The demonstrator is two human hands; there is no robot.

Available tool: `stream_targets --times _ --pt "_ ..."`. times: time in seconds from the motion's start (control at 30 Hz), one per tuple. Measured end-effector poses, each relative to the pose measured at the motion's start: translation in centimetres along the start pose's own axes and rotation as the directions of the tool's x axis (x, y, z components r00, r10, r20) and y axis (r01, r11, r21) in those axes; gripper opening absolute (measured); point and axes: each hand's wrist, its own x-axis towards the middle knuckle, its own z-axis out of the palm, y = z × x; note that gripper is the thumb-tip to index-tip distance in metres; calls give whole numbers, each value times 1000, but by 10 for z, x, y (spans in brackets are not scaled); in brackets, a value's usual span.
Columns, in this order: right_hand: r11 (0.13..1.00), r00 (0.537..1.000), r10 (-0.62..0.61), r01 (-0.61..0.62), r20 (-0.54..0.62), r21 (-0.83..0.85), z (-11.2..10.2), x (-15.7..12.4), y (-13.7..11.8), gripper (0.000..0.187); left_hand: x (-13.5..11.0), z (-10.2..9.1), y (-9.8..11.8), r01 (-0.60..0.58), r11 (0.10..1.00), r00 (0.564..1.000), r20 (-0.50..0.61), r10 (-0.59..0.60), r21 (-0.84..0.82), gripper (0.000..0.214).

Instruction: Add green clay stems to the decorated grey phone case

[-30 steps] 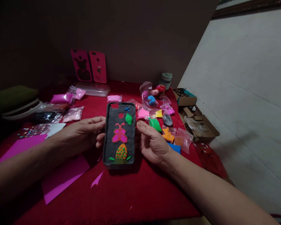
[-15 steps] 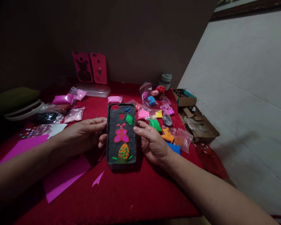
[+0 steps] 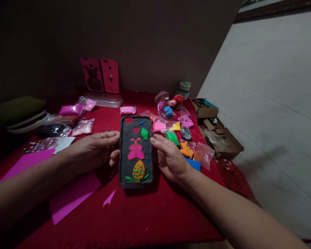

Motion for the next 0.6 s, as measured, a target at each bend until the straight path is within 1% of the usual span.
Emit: stream_targets --times 0.2,0.3,0.43,0.6 --pt "999 998 -40 41 -49 24 -1 3 1 27 0 2 1 -7 1000 1000 -10 7 4 19" --pt "999 999 -37 37 -1 36 -3 4 2 27 -1 3 1 -11 1000 1000 -19 11 11 22" --pt "998 999 -44 44 -14 33 -3 4 2 24 -2 3 2 -10 1000 999 -35 10 19 26" --pt "998 998 -50 49 23 35 -3 3 3 25 -1 1 0 -8 1000 998 -57 10 28 27"
